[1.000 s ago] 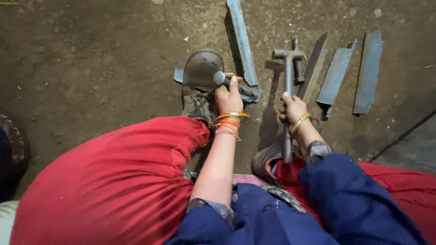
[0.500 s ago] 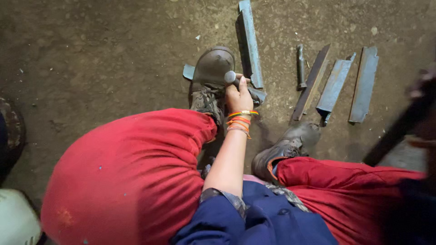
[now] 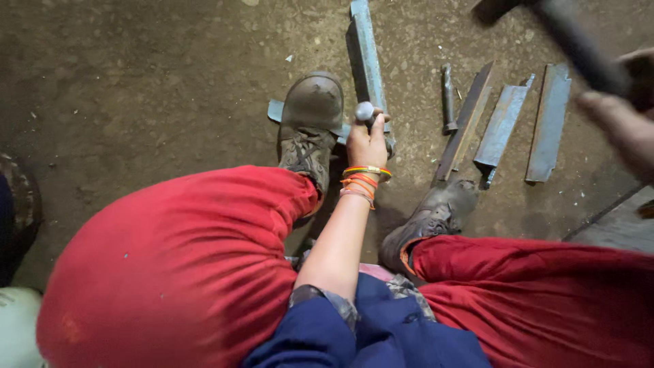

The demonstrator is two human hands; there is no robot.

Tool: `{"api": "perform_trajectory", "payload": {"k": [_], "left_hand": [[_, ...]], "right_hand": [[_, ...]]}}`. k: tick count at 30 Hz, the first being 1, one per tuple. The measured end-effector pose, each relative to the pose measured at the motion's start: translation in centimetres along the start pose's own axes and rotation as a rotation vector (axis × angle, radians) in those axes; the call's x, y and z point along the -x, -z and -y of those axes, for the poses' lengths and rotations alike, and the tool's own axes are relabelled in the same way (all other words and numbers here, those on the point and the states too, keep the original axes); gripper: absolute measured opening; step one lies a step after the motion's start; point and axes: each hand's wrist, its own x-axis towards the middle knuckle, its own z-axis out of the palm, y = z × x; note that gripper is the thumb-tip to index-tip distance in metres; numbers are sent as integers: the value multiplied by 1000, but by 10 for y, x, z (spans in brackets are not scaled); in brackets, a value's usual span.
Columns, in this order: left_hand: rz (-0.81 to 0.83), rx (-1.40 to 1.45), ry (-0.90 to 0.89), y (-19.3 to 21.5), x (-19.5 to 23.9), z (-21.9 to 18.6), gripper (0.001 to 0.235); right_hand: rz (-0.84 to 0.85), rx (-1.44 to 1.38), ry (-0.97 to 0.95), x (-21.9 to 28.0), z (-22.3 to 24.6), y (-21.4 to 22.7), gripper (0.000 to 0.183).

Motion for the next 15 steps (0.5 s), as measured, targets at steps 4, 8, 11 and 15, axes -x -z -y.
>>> {"api": "perform_trajectory", "payload": {"k": [4,8,11,15], "left_hand": [[-5,-64,-51,6,-9,-17,13],[-18,-28,-19,3,-10,-12,11],[42,-44,31,-2,-3,-1,12],[-5,9,67,0,-6,4,12]], "right_hand": [[38,203,49,-4,16,5,36],[19,131,95,-21,20,6,39],[11,66,144,-23,21,2,39],[51,51,189,-27,29,2,38]]}}
